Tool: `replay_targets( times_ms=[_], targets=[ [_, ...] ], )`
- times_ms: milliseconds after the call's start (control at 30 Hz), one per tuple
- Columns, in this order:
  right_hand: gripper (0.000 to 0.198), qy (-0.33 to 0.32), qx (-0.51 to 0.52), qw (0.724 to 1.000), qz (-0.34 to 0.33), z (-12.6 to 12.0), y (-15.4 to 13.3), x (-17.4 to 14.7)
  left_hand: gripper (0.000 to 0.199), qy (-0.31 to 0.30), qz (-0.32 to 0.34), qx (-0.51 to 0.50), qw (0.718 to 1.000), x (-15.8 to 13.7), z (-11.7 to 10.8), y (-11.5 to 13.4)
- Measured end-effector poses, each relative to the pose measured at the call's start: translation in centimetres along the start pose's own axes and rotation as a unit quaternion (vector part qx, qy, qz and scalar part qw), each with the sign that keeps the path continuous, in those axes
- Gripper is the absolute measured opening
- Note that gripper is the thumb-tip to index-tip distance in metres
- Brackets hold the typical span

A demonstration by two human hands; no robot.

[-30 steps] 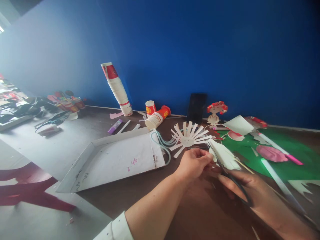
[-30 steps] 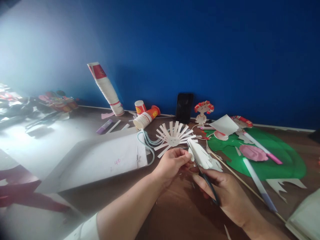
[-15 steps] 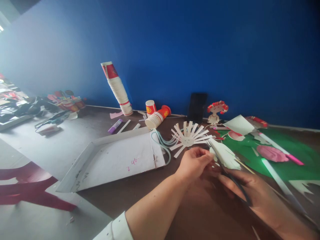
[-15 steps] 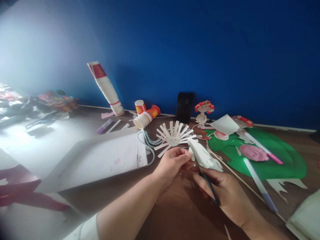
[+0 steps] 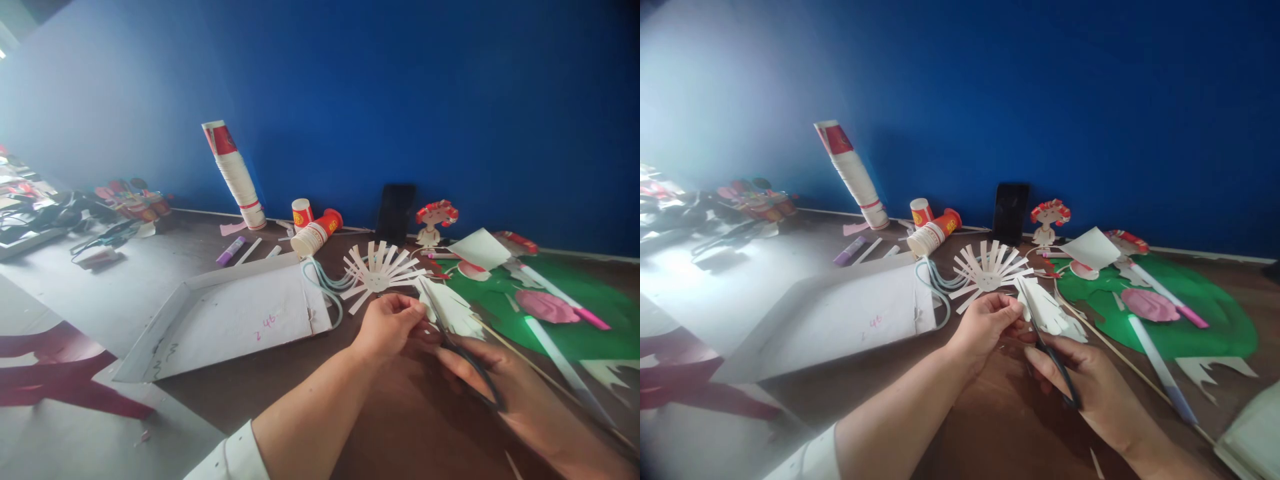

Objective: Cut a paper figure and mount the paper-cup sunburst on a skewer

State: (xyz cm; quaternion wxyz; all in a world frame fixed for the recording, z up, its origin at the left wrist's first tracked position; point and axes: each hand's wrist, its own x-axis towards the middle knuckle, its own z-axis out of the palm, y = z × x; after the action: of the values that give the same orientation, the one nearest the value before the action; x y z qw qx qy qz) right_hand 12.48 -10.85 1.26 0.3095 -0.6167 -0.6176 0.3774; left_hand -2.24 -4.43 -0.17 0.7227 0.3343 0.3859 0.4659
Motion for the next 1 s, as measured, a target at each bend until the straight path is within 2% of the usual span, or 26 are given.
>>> replay_targets(
  times_ms=[267,467,700,1000],
  targets=[
    [0.041,-0.042,0.008,0.999,0.011,-1.06,-0.91,0.06,0.044,-0.002,-0.008,-0.02,1.0,-0.32,0.18,0.41],
    [0.041,-0.037,0.052,0.997,0.033,-0.76,-0.96,-0.07,0.049,-0.01,0.01,-0.031,0.999,-0.2,0.12,0.15],
    [0.043,-0.022,0.029,0.999,0.005,-0.84,-1.24,-0.14,0.05,-0.008,0.006,-0.029,1.0,-0.31,0.17,0.31],
    [0.041,-0.013,0.024,1.0,0.011,-0.71,-1.14,-0.24,0.047,-0.004,-0.003,-0.019,1.0,-0.28,0.14,0.34]
  ],
)
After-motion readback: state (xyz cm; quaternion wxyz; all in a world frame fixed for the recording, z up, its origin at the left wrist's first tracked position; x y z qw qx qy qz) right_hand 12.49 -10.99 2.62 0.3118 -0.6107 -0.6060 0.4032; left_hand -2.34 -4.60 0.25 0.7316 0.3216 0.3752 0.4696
